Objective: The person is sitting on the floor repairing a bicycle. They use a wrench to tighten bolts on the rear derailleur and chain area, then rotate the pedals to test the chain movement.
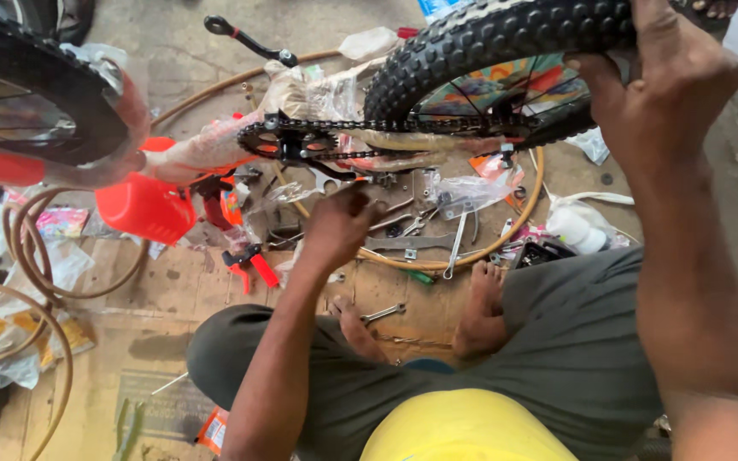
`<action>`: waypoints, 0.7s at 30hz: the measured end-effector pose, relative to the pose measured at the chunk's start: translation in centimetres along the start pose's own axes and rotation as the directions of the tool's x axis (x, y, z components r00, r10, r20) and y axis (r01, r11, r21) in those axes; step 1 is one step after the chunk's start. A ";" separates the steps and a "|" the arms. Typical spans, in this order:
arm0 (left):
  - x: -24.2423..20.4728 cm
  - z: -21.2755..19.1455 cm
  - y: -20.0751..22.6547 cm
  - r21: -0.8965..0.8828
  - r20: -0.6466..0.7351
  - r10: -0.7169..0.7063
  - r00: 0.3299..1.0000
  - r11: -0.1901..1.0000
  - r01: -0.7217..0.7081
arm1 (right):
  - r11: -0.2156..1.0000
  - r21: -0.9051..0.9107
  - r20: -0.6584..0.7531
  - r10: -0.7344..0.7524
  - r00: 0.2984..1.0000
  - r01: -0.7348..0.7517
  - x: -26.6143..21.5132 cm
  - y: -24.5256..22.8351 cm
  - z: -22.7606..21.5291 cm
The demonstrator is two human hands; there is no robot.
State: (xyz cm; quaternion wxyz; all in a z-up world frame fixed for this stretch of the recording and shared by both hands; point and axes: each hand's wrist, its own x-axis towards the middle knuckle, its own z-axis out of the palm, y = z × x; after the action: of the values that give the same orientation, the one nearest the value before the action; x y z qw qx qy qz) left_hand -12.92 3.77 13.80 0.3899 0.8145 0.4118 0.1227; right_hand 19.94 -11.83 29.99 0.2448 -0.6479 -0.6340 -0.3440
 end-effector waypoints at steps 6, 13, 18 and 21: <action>-0.1 -1.7 -1.8 0.013 -0.297 -0.174 0.939 0.982 0.186 | 0.992 0.119 -0.009 0.031 0.999 -0.029 -0.5 0.2 0.7; 0.2 -0.2 -0.6 -0.378 -0.343 0.021 0.939 0.912 -0.158 | 0.918 0.294 0.082 0.255 0.963 -0.268 -3.8 2.3 2.2; 0.3 0.6 0.7 -0.414 -0.347 -0.038 0.937 0.902 -0.117 | 0.235 0.642 0.337 0.768 0.545 -0.729 -10.5 14.4 7.5; 0.5 1.1 0.9 -0.466 -0.332 -0.078 0.940 0.880 -0.092 | 0.538 0.484 0.304 0.636 0.709 -0.690 -12.6 17.8 9.5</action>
State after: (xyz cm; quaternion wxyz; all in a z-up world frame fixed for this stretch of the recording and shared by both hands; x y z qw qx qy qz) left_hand -11.50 3.20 13.70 0.4997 0.6620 0.4272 0.3601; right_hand 39.37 -14.27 16.47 0.5078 -0.7505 -0.4229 0.0087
